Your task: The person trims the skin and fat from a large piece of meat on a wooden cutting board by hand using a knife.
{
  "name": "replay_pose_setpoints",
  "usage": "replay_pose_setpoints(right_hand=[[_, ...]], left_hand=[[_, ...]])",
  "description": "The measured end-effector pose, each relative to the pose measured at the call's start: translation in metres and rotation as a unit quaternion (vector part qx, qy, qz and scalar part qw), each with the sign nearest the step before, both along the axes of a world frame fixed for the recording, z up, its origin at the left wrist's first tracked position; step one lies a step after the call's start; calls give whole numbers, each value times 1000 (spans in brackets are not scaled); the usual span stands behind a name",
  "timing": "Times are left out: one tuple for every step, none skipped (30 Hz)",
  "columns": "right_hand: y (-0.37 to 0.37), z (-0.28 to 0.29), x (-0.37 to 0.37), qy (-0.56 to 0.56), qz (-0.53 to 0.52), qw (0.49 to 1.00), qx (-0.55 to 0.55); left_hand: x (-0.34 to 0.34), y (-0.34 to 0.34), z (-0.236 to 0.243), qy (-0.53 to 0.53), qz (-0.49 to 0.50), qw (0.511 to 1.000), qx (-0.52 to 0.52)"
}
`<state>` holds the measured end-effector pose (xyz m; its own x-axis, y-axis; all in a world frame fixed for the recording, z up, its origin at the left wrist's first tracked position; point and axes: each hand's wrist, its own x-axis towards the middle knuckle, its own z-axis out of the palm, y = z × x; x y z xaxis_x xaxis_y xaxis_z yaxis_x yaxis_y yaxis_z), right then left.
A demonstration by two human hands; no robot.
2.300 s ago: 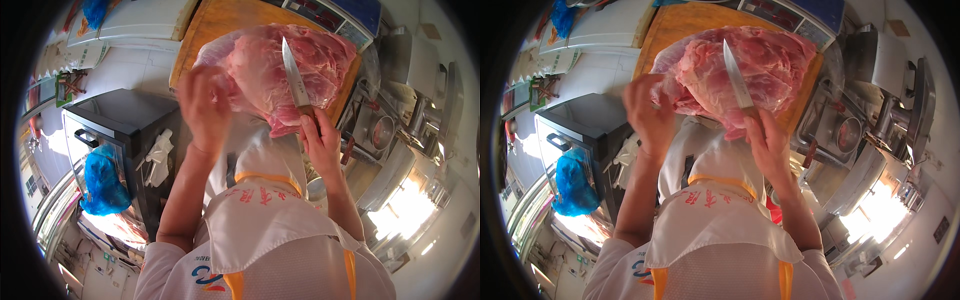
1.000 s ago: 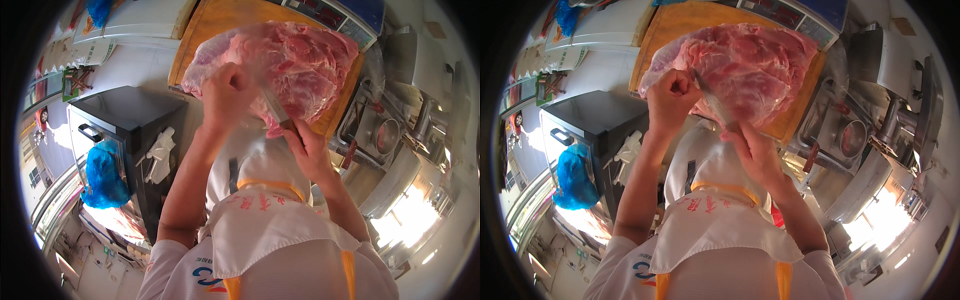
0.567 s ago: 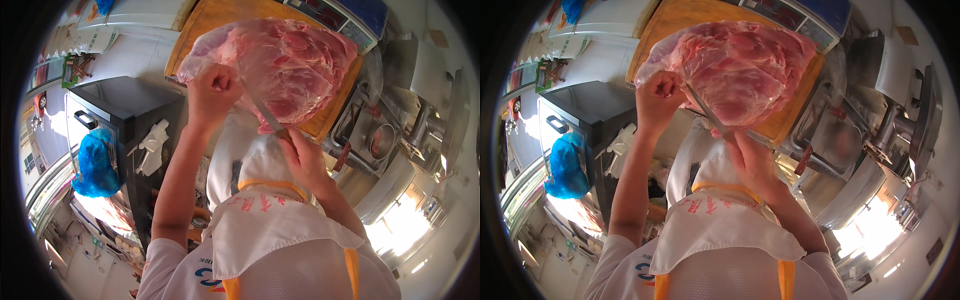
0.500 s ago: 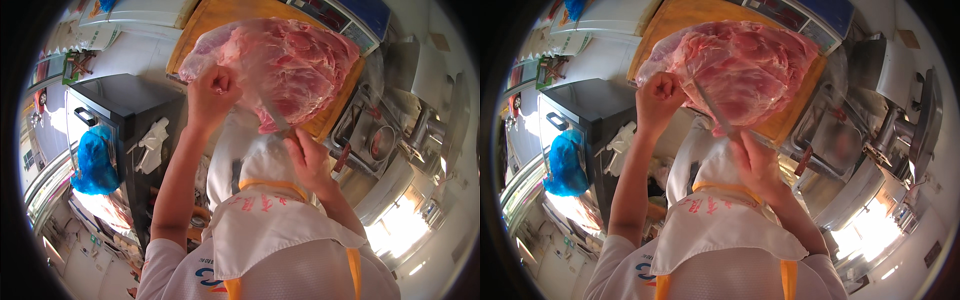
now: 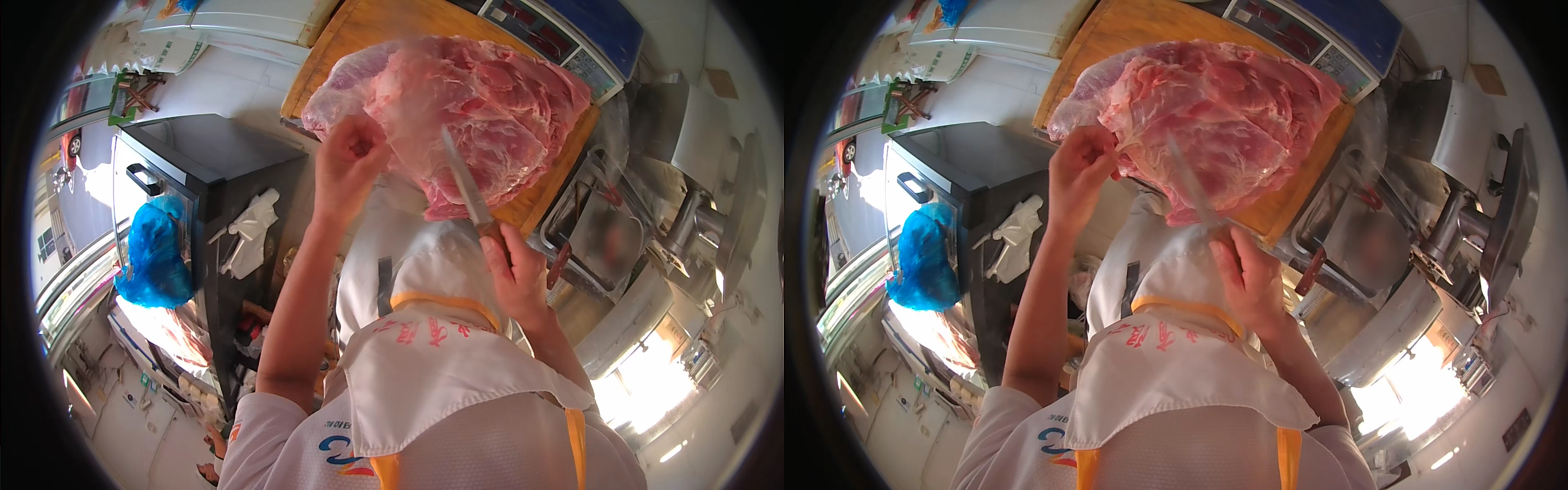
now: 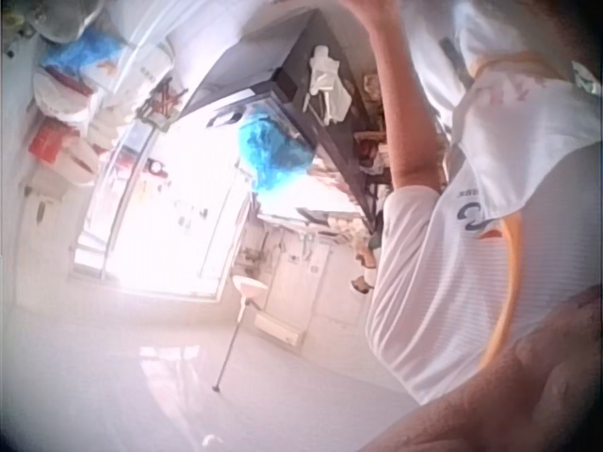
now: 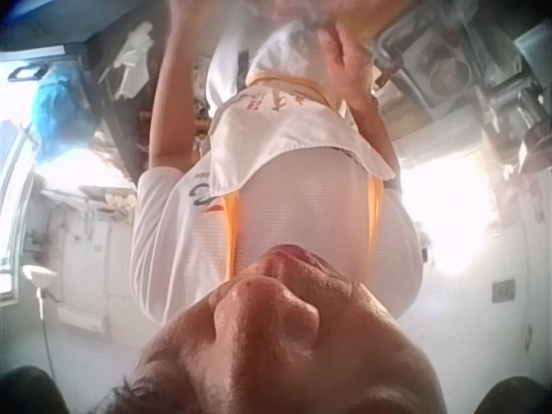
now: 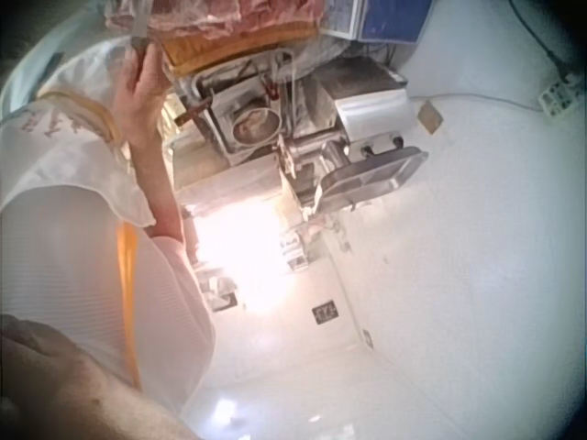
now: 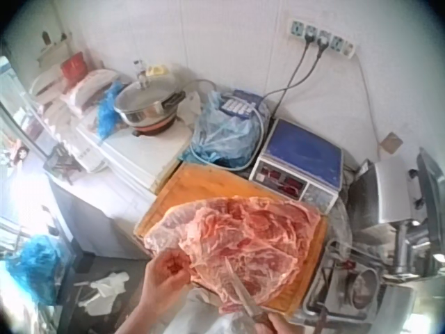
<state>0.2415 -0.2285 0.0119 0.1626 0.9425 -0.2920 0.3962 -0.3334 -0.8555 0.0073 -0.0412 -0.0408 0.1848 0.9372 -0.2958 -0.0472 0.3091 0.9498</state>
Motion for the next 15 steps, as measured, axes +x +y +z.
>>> replay_pose_setpoints(right_hand=[[3, 0, 0, 4, -18, 1000, 1], [6, -1, 1, 9, -35, 999, 3], [9, 0, 1, 19, -39, 999, 1], [12, 1, 0, 28, -43, 999, -1], [13, 1, 1, 38, -48, 998, -3], [14, 0, 2, 42, -52, 998, -6], [14, -1, 2, 46, -54, 997, -10], [14, -1, 3, 50, -57, 997, -13], [15, -1, 3, 57, -63, 996, -12], [16, 0, 2, 64, -70, 995, -11], [17, 0, 2, 71, -76, 995, -10], [18, 0, 2, 74, -81, 994, -13], [19, 0, 3, 77, -85, 993, -15], [20, 0, 3, 81, -90, 993, -18], [22, -1, 2, 78, -86, 993, -8]], left_hand=[[4, -1, 3, -2, 5, 1000, -28], [7, 0, 5, -4, 10, 998, -55], [11, -3, 3, -20, 38, 996, -73], [17, -5, 1, 51, 52, 997, -38], [25, -7, 0, 123, 66, 990, -3], [36, -7, 2, 192, 78, 978, 32], [44, -4, 3, 254, 79, 963, 54], [52, 1, 3, 314, 80, 943, 76], [57, 7, 4, 373, 82, 919, 98], [59, 9, 5, 366, 96, 922, 85], [61, 12, 6, 360, 110, 924, 71], [63, 13, 6, 352, 120, 926, 56], [64, 14, 8, 349, 120, 928, 50], [65, 15, 11, 345, 121, 930, 45], [64, 16, 13, 343, 123, 931, 39]])
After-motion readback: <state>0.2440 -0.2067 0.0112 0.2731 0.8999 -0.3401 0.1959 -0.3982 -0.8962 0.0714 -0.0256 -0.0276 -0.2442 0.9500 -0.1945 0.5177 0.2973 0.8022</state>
